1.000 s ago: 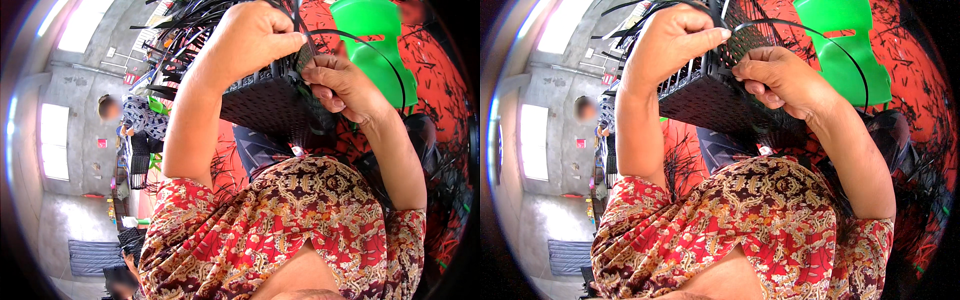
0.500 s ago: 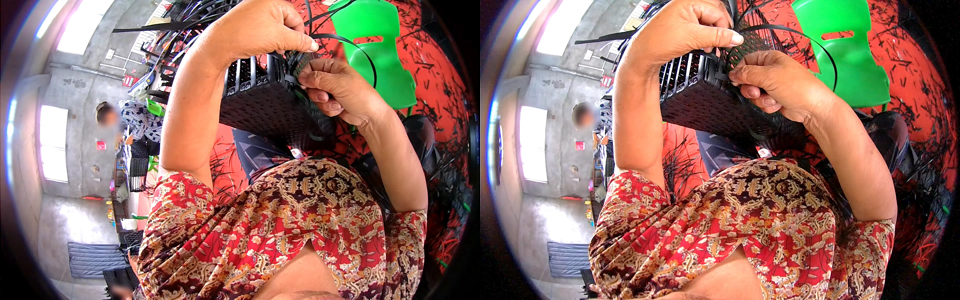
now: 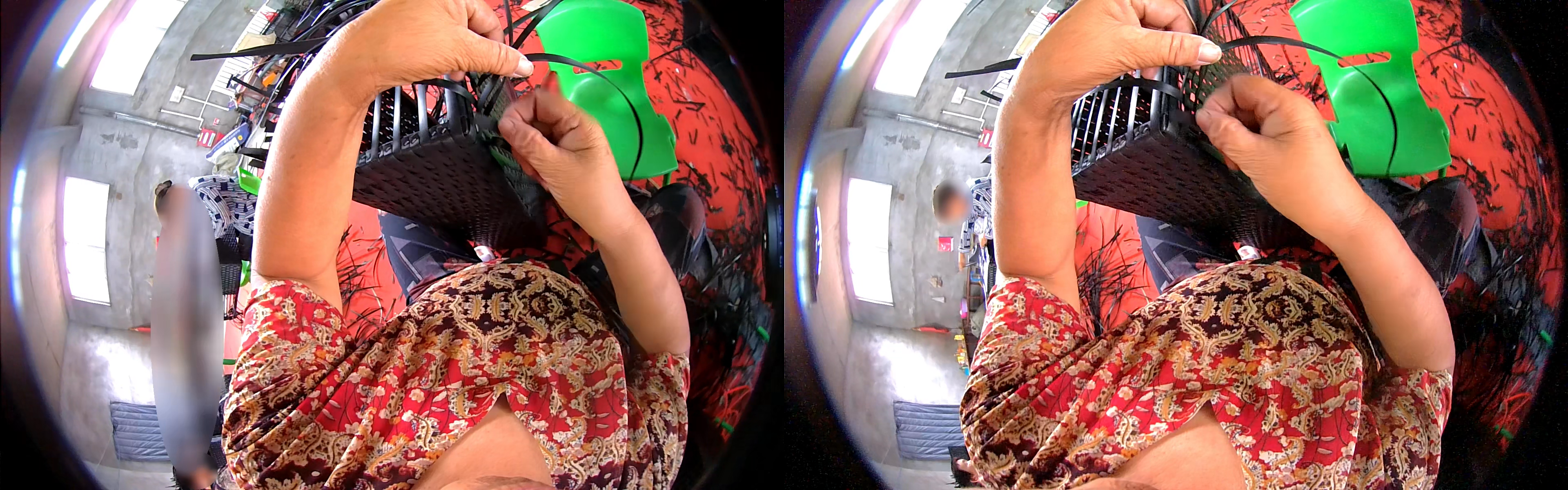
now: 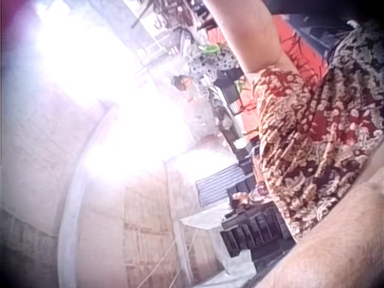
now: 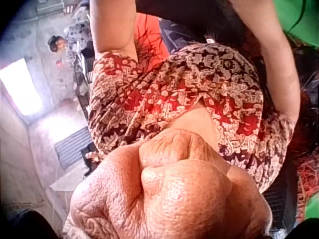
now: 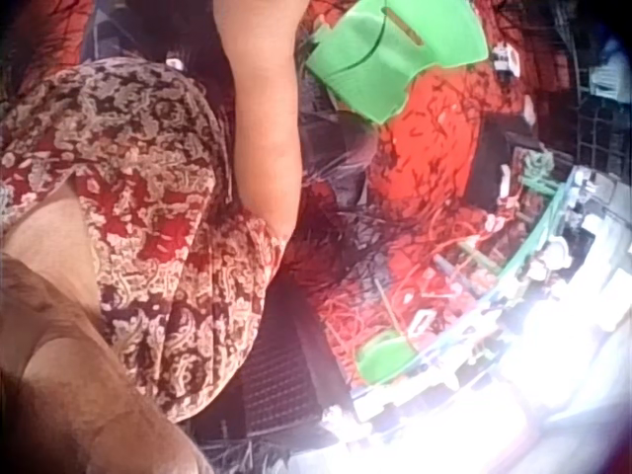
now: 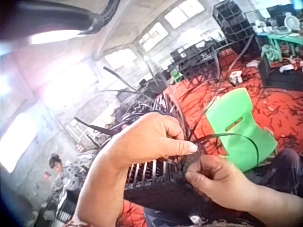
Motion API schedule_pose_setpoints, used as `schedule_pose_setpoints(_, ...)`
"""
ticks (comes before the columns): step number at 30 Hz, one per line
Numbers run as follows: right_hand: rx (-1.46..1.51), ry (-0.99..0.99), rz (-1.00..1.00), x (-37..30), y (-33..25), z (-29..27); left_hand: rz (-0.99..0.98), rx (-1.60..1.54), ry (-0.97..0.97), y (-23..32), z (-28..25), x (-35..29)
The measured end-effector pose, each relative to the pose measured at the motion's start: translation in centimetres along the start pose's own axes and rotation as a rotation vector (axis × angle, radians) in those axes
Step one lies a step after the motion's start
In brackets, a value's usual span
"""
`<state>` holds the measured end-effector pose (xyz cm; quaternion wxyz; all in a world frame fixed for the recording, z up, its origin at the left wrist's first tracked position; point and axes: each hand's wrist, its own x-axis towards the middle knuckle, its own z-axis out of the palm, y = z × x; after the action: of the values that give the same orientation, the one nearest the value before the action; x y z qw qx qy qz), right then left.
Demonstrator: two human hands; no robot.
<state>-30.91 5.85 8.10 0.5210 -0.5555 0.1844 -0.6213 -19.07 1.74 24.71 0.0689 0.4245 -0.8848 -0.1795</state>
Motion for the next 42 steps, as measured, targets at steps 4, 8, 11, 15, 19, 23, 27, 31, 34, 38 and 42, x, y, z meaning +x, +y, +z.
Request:
schedule_pose_setpoints(4,-0.59,0.116,-0.295,1.1,-0.7,0.3,-0.056,0.074,-0.003,0.8,0.0,0.3)
schedule_pose_setpoints(8,-0.581,0.134,-0.216,1.2,-0.4,0.0,-0.042,0.16,-0.028,1.0,-0.1,0.7)
schedule_pose_setpoints(11,-0.397,0.111,-0.103,1.0,0.0,-0.2,0.006,0.163,-0.015,-0.4,0.3,1.0)
schedule_pose_setpoints(15,-0.05,0.053,0.163,0.0,-1.3,0.3,0.0,0.02,-0.017,-1.2,0.4,0.9)
schedule_pose_setpoints(19,-0.143,0.018,0.01,-0.1,-0.1,0.6,-0.09,-0.245,-0.018,-1.3,0.3,0.3)
schedule_pose_setpoints(23,-0.424,0.069,-0.329,0.3,-0.1,1.3,-0.062,-0.485,0.057,-2.0,0.0,-0.7)
schedule_pose_setpoints(27,-0.964,0.059,-0.436,1.0,-1.3,0.9,-0.046,-0.508,0.123,-2.7,0.0,-1.5)
schedule_pose_setpoints(31,-0.59,0.157,-0.188,1.6,-0.5,-0.2,0.029,-0.455,0.288,-2.0,1.1,-2.3)
schedule_pose_setpoints(34,-0.521,0.137,-0.169,1.7,-0.8,-0.4,0.216,-0.114,0.315,-3.6,1.2,-3.8)
schedule_pose_setpoints(38,-0.403,0.091,-0.087,1.9,-0.9,-0.2,0.322,0.371,0.229,-3.7,1.4,-5.2)
schedule_pose_setpoints(42,-0.25,0.086,0.044,1.9,-1.1,0.0,0.381,0.609,0.377,-4.4,1.7,-5.6)
